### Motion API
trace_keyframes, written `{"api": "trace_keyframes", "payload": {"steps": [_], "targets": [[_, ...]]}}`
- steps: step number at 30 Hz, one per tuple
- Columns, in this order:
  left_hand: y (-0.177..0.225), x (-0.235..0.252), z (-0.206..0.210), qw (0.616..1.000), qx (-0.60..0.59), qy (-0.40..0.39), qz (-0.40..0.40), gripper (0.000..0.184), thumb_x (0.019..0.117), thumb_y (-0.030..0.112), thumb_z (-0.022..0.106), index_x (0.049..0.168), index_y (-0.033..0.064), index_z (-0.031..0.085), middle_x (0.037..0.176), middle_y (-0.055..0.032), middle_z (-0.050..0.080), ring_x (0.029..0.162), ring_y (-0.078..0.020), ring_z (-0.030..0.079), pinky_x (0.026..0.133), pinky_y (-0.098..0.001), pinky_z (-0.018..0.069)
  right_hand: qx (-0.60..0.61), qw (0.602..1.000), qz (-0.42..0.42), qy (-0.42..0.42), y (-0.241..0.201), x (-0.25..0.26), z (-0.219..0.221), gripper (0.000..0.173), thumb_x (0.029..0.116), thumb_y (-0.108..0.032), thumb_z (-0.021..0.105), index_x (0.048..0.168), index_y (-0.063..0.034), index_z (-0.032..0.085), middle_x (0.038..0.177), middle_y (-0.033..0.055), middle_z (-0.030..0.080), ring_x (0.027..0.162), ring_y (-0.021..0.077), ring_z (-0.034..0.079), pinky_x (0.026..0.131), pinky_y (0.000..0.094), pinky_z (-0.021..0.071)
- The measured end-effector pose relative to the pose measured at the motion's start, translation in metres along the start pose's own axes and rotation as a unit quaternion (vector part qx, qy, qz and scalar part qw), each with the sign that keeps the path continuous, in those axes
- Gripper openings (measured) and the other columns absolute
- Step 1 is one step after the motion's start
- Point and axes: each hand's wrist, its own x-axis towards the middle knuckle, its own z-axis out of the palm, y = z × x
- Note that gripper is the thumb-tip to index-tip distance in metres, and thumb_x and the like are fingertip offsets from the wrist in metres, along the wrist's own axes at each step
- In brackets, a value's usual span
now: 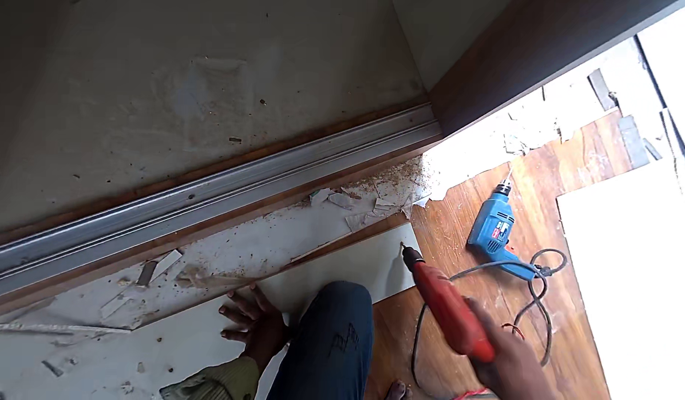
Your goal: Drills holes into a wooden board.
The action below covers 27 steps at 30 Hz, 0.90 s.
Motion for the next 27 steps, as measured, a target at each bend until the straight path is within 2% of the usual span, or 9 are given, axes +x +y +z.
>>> {"api": "trace_keyframes", "payload": {"steps": [2,3,4,8,14,20,22,24,27], "targets": [[0.008,-0.008,-0.057,0.978,0.015,-0.208,-0.015,0.125,0.0876,0.039,0.079,0.162,0.0066,-0.017,0.162,-0.0307,-0.03,0.149,-0.0592,-0.018,0.113,-0.0782,0.0132,-0.091,0.995,-0.043,0.017,-0.053,0.0,0.009,0.085,0.0622,-0.01,0.08,0.145,-0.0054,0.058,0.08,0.0121,0.073,0.061,0.0333,0.071,0.048,0.0531,0.0552],[0.01,-0.013,-0.058,0.982,0.002,-0.187,-0.017,0.125,0.0865,0.035,0.081,0.162,0.0071,-0.014,0.162,-0.0309,-0.029,0.149,-0.0593,-0.017,0.112,-0.079,0.0144,-0.14,0.989,-0.043,-0.003,-0.082,0.007,0.005,0.083,0.0649,-0.008,0.079,0.145,-0.0076,0.059,0.077,0.0116,0.07,0.058,0.0319,0.068,0.047,0.0491,0.0539],[0.009,-0.015,-0.032,0.998,-0.037,-0.042,-0.008,0.132,0.0689,0.029,0.092,0.165,0.0052,0.005,0.165,-0.0337,-0.014,0.149,-0.0622,-0.008,0.105,-0.085,0.0155,-0.182,0.982,-0.023,-0.053,-0.112,0.021,-0.005,0.08,0.0705,-0.007,0.078,0.148,-0.0111,0.056,0.078,0.0122,0.069,0.059,0.032,0.068,0.049,0.0475,0.054],[0.012,-0.003,-0.015,0.999,0.032,-0.01,-0.025,0.146,0.066,0.042,0.093,0.164,0.0099,-0.011,0.162,-0.033,-0.027,0.148,-0.0618,-0.015,0.104,-0.0845,0.0179,-0.218,0.945,0.016,-0.243,-0.172,0.117,-0.082,0.048,0.0898,-0.019,0.066,0.136,-0.0109,0.056,0.089,0.0173,0.069,0.081,0.0396,0.07,0.063,0.055,0.0533],[0.012,-0.002,-0.012,0.998,0.053,0.004,-0.026,0.151,0.061,0.047,0.093,0.164,0.0101,-0.011,0.163,-0.0329,-0.024,0.149,-0.0615,-0.011,0.104,-0.0836,0.0189,-0.159,0.953,0.036,-0.257,-0.117,0.239,-0.136,0.013,0.081,-0.022,0.081,0.088,-0.017,0.071,0.075,0.0074,0.067,0.066,0.0275,0.065,0.058,0.054,0.0518],[-0.003,0.006,0.019,0.995,0.052,0.088,0.004,0.14,0.0654,0.032,0.093,0.164,0.0067,-0.003,0.164,-0.0358,-0.016,0.147,-0.0674,-0.003,0.1,-0.0861,0.0238,0.08,0.957,0.194,-0.2,-0.01,0.208,-0.135,0.029,0.0805,-0.003,0.082,0.106,-0.0121,0.071,0.071,0.0128,0.069,0.049,0.0241,0.062,0.047,0.0409,0.054],[0.003,0.006,0.012,0.996,0.075,0.034,-0.027,0.12,0.0843,0.03,0.08,0.165,0.0111,-0.006,0.165,-0.0325,-0.018,0.148,-0.0644,-0.005,0.106,-0.0816,0.0211,0.143,0.948,0.238,-0.157,0.022,0.178,-0.121,0.033,0.0816,-0.001,0.081,0.111,-0.0094,0.069,0.075,0.0145,0.07,0.052,0.0265,0.064,0.051,0.0439,0.0569],[-0.004,0.012,0.032,0.992,0.072,0.102,-0.017,0.107,0.0844,0.026,0.077,0.166,0.0101,0.009,0.167,-0.0329,-0.003,0.148,-0.0652,0.002,0.104,-0.082,0.0235,0.173,0.943,0.257,-0.12,0.041,0.142,-0.103,0.033,0.0809,-0.003,0.083,0.11,-0.0088,0.068,0.076,0.0127,0.071,0.055,0.0259,0.067,0.054,0.0448,0.0593],[0.004,-0.001,0.007,0.997,0.056,0.056,-0.016,0.111,0.0849,0.026,0.077,0.165,0.0045,0.004,0.167,-0.0334,-0.005,0.148,-0.0649,0.0,0.105,-0.0832,0.0192,0.158,0.957,0.235,-0.062,0.049,0.075,-0.063,0.037,0.0767,-0.014,0.084,0.11,-0.0089,0.068,0.085,0.0089,0.072,0.071,0.0235,0.071,0.068,0.0482,0.0607]]}}
